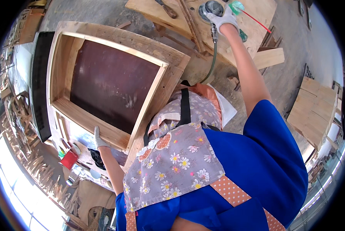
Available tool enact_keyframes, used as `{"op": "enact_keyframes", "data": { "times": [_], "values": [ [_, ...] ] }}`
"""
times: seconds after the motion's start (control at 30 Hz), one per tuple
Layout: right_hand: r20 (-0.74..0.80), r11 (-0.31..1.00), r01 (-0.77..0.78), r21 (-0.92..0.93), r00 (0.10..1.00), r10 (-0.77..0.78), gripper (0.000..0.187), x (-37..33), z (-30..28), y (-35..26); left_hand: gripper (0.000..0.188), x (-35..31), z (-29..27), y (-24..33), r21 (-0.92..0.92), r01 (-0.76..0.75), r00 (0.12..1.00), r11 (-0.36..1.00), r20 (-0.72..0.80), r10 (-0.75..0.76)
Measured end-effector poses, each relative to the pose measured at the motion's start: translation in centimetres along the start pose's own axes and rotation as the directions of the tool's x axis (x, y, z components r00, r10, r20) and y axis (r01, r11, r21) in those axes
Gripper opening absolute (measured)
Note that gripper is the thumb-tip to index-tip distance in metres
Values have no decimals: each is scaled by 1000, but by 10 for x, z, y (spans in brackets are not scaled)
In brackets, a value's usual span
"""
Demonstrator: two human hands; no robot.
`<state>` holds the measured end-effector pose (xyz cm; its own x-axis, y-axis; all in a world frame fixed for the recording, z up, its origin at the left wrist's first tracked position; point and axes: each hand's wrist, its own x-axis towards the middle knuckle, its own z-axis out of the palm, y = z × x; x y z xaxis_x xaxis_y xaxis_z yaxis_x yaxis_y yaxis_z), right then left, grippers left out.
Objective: The person sands the outer edges of a rectangular wooden frame using a power sander, moving the frame around the workbench to reach different sides.
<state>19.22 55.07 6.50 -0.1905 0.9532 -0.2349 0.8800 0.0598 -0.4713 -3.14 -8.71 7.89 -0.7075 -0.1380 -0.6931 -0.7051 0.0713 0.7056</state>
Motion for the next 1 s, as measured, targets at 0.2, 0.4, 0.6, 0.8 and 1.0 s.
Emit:
{"op": "enact_keyframes", "data": {
  "times": [0.2, 0.4, 0.6, 0.8, 1.0],
  "values": [
    [66, 997, -80, -1, 995, 79, 94, 17, 15, -15, 44, -22, 20, 19, 114, -53, 992, 992, -112, 66],
    [-9, 998, -17, 61, 1000, 18, 92, -2, -17, -47, 40, -12, 13, 16, 25, 26, 998, 999, -51, -25],
    [-378, 945, 323, 49, 882, -281, 78, -5, 7, -52, 41, -16, 19, 11, -8, 20, 999, 1000, -31, -20],
    [412, 815, 495, 301, 703, -579, 79, -92, 34, -155, 68, -26, 18, 0, -183, -133, 981, 974, 114, 156],
    [432, 773, 408, 486, 656, -619, 86, -96, 86, -148, 97, -37, -30, -13, -433, -55, 998, 900, -58, 33]
  ]
}}
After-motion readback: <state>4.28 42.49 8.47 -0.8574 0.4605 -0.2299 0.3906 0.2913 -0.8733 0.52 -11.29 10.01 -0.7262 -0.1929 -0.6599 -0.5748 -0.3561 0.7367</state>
